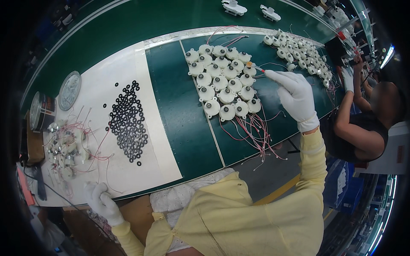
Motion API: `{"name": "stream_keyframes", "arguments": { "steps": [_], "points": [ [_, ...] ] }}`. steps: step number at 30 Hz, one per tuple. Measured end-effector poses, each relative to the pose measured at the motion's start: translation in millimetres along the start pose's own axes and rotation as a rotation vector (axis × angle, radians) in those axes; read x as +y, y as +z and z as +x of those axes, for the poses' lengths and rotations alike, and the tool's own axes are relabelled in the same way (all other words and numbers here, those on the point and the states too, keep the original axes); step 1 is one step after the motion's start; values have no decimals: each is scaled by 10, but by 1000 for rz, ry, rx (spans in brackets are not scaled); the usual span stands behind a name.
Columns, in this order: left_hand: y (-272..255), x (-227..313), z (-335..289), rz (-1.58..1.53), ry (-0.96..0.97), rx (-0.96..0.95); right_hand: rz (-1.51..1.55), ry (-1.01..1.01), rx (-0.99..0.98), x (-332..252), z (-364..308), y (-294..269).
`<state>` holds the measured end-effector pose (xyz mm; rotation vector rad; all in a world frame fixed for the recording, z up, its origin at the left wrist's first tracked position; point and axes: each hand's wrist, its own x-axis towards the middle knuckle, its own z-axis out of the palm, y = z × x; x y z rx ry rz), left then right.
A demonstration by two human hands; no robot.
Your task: The person assembles small white electrical components by inserting black washers into their centers and applying a substance with a brush. They handle the components one at a time, placing them on a green workbench alongside a pile of washers and other parts.
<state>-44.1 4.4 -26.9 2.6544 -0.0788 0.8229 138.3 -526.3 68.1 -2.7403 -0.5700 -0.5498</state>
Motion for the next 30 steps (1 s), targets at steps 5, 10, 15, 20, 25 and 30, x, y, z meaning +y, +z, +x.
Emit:
{"name": "stream_keyframes", "arguments": {
  "steps": [5,10,15,20,25,30],
  "points": [
    [-2,20,15,6,4,3,68,52,-11,53,-8,29],
    [0,18,12,-7,1,6,-23,13,5,57,14,-5],
    [0,25,4,-6,-7,10,-92,-71,8,46,37,-21],
    [11,25,1,3,-3,26,-83,-72,-11,8,26,-2],
    [-1,52,29,-3,-1,12,-7,9,-35,6,-1,12],
    [-4,35,19,-5,-2,-1,103,90,-38,19,-29,-22]
  ]
}}
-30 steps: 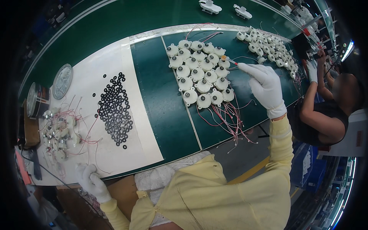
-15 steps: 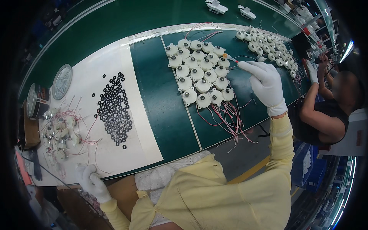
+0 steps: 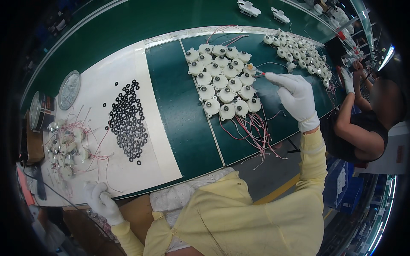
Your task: The person assembles small white electrical components by inserting black washers into their centers and applying a substance with a brush. They handle the components one at a time, placing them on a green workbench alongside a pile of washers and other parts.
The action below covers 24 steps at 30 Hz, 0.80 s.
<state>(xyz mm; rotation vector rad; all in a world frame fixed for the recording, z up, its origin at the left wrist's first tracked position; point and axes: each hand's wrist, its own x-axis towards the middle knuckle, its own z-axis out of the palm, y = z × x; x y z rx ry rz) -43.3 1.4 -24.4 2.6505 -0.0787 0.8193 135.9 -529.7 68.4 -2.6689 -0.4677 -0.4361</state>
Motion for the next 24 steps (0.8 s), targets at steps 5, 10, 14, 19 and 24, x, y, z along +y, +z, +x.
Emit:
{"name": "stream_keyframes", "arguments": {
  "steps": [5,10,14,19,24],
  "points": [
    [6,-4,9,-6,20,11,83,62,2,60,-18,-74],
    [10,-2,-8,7,5,19,189,79,15,34,90,-24],
    [9,-9,-5,5,8,16,198,112,-17,14,139,-18],
    [7,-7,1,-7,9,8,227,133,-35,87,110,-103],
    [5,-25,-11,5,17,10,304,126,7,-8,186,-43]
  ]
}}
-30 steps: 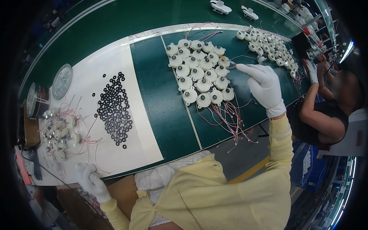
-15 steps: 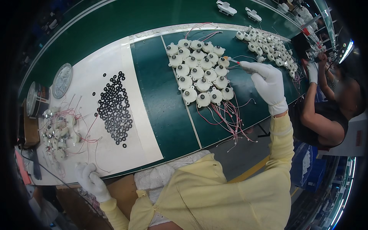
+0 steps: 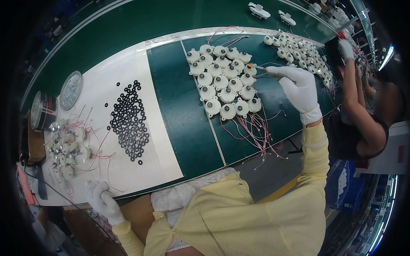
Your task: The person assembles small white electrical components by inserting black washers into their centers and applying a substance with a brush. They handle the components one at a time, placing them on a green workbench alongside a pile of washers and other parts.
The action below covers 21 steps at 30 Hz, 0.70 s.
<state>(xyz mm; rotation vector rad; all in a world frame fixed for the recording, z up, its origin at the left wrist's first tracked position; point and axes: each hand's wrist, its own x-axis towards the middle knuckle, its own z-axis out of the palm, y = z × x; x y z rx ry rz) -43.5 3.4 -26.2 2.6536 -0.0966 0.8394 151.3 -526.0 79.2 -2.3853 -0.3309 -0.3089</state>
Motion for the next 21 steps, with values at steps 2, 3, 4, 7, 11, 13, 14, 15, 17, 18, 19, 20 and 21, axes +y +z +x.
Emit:
{"name": "stream_keyframes", "arguments": {
  "steps": [2,3,4,7,11,13,14,15,17,18,19,20,21],
  "points": [
    [2,1,-6,8,-4,1,-83,-16,-20,8,22,8],
    [-2,-1,-5,11,-2,0,-124,-25,-31,10,30,12],
    [-5,-2,-5,14,1,-1,-142,-28,-43,-5,27,4],
    [-13,-12,-8,10,2,-16,-188,-39,-66,-66,-4,-54],
    [-20,-23,-23,-3,-6,-30,-198,-69,-38,-64,-66,-91],
    [-15,-13,-20,-1,-7,-23,-213,-98,-27,-103,-91,-89],
    [-13,-9,-15,0,-5,-20,-228,-120,-24,-159,-97,-74],
    [-12,-10,-16,1,-7,-20,-244,-141,-22,-203,-95,-49],
    [-11,-11,-21,3,-10,-18,-230,-171,-33,-250,-78,22],
    [-10,-10,-22,4,-8,-13,-222,-188,-38,-272,-67,59],
    [-7,-8,-22,5,-6,-8,-221,-213,-35,-285,-47,98],
    [-5,-11,-17,6,-3,-4,-220,-238,-31,-290,-18,140],
    [-1,-7,-10,6,-3,-5,-219,-262,-27,-290,9,177]
  ]
}}
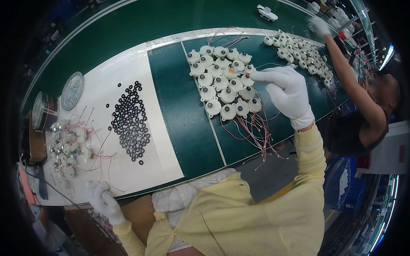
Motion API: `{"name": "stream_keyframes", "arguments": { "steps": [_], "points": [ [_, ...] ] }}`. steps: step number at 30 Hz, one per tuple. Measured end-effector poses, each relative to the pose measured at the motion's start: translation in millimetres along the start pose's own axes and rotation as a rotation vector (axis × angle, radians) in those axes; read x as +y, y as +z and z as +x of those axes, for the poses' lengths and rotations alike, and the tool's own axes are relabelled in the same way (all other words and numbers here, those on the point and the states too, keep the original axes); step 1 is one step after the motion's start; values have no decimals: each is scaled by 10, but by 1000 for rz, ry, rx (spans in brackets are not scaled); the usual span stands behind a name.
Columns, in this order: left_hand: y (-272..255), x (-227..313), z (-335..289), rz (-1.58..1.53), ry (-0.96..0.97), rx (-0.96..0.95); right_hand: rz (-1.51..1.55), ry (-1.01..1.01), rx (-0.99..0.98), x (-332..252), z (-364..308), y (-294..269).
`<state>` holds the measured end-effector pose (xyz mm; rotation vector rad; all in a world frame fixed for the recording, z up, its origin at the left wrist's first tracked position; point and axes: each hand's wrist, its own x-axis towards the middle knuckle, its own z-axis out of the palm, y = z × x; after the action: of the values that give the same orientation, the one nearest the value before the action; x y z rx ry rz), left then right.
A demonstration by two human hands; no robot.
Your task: The person assembles small white electrical components by inserting black washers into their centers and applying a substance with a brush. They handle the components one at a time, placing them on a green workbench alongside a pile of washers and other parts.
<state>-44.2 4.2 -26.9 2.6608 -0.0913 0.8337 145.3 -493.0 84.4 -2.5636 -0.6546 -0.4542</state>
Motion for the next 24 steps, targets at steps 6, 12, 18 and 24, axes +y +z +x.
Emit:
{"name": "stream_keyframes", "arguments": {
  "steps": [6,12,18,24],
  "points": [
    [-10,13,25,0,1,-10,92,43,65,89,73,134],
    [-3,-9,-23,15,4,8,190,119,64,131,4,195],
    [0,-3,-20,19,-1,4,233,154,30,224,-104,184],
    [-8,3,10,-16,2,-15,231,146,109,198,-103,140]
  ]
}}
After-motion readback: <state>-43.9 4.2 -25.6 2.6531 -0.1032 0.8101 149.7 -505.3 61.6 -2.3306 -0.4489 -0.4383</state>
